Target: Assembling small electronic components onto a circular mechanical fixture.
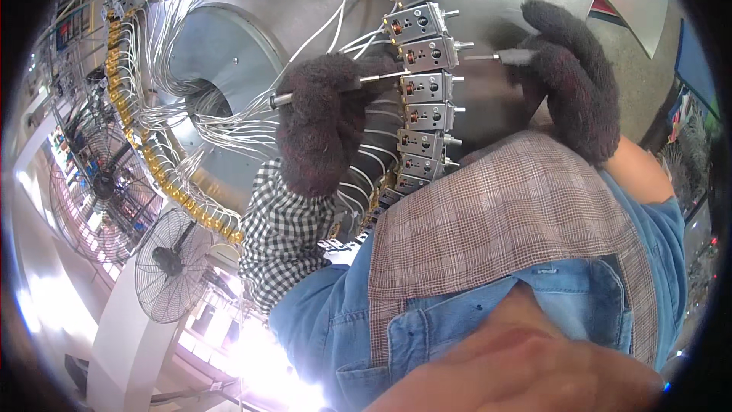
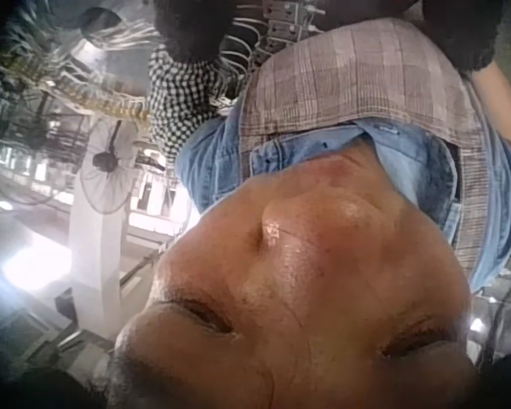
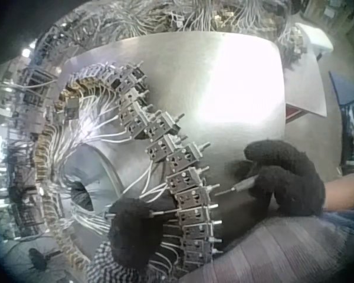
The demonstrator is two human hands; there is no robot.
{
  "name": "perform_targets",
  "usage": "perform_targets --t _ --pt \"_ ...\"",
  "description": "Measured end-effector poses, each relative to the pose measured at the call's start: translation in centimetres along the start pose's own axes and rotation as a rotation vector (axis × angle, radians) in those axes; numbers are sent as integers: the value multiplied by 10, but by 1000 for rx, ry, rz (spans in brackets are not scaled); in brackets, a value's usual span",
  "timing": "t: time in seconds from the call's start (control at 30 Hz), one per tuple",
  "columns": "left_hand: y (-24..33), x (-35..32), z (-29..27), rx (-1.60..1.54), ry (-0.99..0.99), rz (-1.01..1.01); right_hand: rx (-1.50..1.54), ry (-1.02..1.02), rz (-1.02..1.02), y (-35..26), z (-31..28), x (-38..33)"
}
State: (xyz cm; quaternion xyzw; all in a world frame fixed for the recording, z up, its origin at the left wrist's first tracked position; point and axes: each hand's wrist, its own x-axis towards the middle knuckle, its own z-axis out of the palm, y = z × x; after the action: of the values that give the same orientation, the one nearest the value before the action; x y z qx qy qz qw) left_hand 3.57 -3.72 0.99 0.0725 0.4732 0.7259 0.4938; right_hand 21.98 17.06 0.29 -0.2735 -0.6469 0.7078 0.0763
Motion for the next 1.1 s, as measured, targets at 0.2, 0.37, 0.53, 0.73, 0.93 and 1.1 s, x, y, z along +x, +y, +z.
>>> perform_targets --t 0.2,0.37,0.53,0.73,0.93,1.1 --pt "-1 -3 -5 132 57 -81 184 66 128 6 18 -13" --pt "-4 -1 -13 -72 75 -99 229 63 147 9 27 -11" --pt "-10 16 -25 -43 -72 85 126 98 66 9 36 -3" --pt "-10 31 -28 0 -101 170 248 26 6 10 34 9" --pt "-3 54 -41 -112 -179 174 170 -80 59 3 32 48" --pt "4 76 -50 -177 -75 168 715 -222 214 -18 34 91"
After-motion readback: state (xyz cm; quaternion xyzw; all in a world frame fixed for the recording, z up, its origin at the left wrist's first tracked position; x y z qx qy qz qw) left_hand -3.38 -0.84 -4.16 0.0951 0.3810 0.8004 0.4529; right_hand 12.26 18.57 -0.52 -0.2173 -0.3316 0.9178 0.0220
